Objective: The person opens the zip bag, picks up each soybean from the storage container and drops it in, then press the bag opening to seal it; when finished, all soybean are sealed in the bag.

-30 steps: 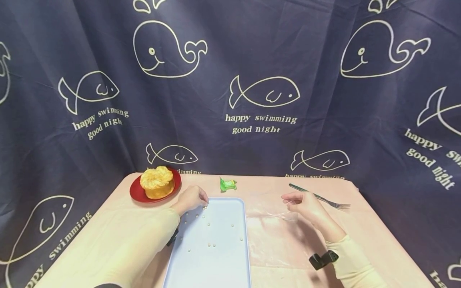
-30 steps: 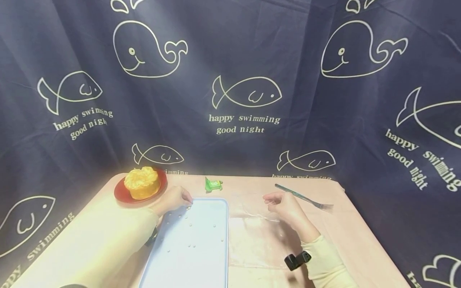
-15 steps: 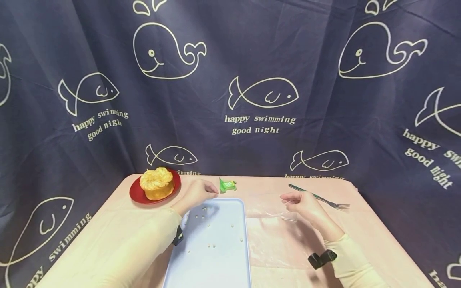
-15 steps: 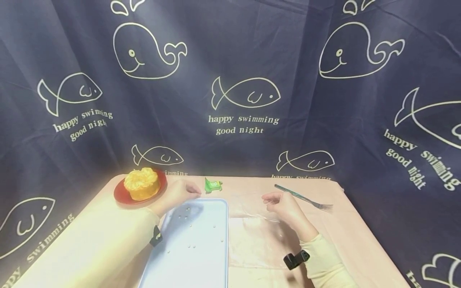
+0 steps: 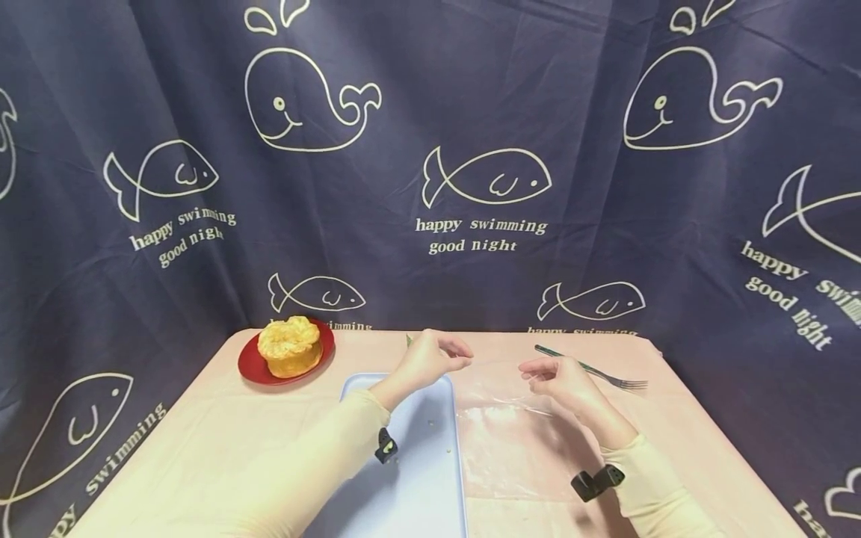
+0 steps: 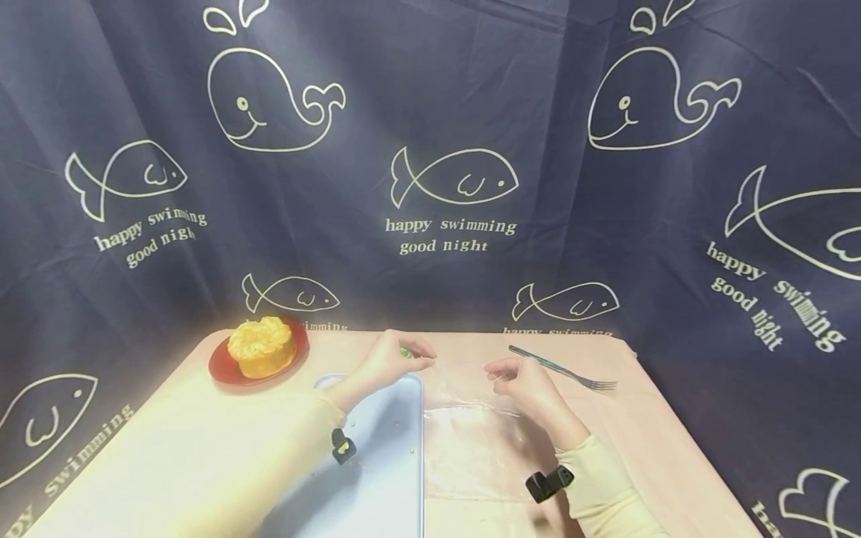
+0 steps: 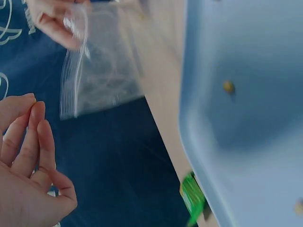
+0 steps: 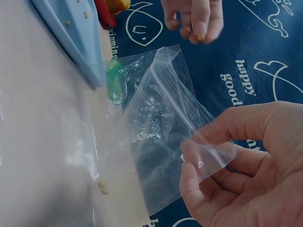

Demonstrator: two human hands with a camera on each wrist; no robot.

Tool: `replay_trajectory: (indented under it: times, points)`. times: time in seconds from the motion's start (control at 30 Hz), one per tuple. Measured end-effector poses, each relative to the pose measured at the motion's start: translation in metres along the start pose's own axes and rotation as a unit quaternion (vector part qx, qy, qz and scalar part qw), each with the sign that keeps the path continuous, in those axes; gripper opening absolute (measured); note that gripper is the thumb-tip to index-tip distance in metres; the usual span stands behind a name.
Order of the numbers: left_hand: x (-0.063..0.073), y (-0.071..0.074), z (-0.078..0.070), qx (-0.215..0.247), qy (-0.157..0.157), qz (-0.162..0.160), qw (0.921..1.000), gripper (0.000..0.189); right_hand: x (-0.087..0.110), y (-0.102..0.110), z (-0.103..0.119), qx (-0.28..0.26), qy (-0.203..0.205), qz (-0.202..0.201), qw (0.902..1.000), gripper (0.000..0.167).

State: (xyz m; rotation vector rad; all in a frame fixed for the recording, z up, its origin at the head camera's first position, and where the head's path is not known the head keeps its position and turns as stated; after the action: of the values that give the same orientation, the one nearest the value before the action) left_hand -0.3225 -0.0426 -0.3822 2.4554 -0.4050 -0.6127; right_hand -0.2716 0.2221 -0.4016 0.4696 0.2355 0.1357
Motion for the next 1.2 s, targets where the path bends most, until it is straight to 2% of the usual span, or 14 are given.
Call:
replay_trajectory:
  times: [0.17, 0.33, 0.43, 0.57, 0.7, 0.9, 1.03, 1.2]
  points:
    - [-0.006, -0.023, -0.006, -0.022, -0.026, 0.011, 0.9993, 0.006, 0.0, -0.001, -0.003, 0.01, 0.009, 0.002, 0.9999, 0.036]
    - [-0.011, -0.039, -0.006, -0.048, -0.04, 0.009, 0.998, 0.008, 0.0, -0.001, -0.004, 0.013, 0.005, 0.004, 0.9999, 0.037]
    - [-0.011, -0.043, -0.004, -0.054, -0.043, 0.006, 0.9976, 0.01, 0.0, -0.001, -0.004, 0.017, 0.007, 0.005, 0.9998, 0.036]
    - [-0.011, -0.042, -0.002, -0.038, -0.034, 0.006, 0.9987, 0.012, 0.001, 0.0, -0.002, 0.018, 0.006, 0.007, 0.9998, 0.036]
    - [-0.011, -0.027, -0.002, -0.017, -0.025, -0.001, 0.9995, 0.014, 0.001, 0.004, -0.001, 0.016, 0.013, 0.009, 0.9998, 0.036]
    - [-0.001, 0.018, 0.009, -0.031, -0.009, -0.047, 0.9984, 0.015, 0.0, 0.004, 0.004, 0.011, 0.019, 0.019, 0.9996, 0.037]
    - [0.013, 0.043, 0.027, -0.024, 0.039, -0.062, 0.997, 0.015, 0.002, 0.003, 0.004, 0.012, 0.02, 0.019, 0.9995, 0.036]
    - [0.033, 0.064, 0.056, -0.029, 0.094, -0.068, 0.9928, 0.013, 0.003, 0.001, 0.001, 0.009, 0.025, 0.021, 0.9994, 0.036]
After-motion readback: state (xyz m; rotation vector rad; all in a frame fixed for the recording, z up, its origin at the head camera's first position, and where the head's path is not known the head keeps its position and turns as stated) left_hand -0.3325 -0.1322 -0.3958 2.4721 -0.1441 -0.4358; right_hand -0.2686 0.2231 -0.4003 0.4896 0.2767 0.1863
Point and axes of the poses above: each hand's wrist, its own x-axis away from the middle knuckle, its own y-axis out of the back of the hand, z = x × y, the point moved 1 cm from there along -x, towards the middle knuckle, and after that the axes turned 4 degrees about y, right-handed, at the moved point
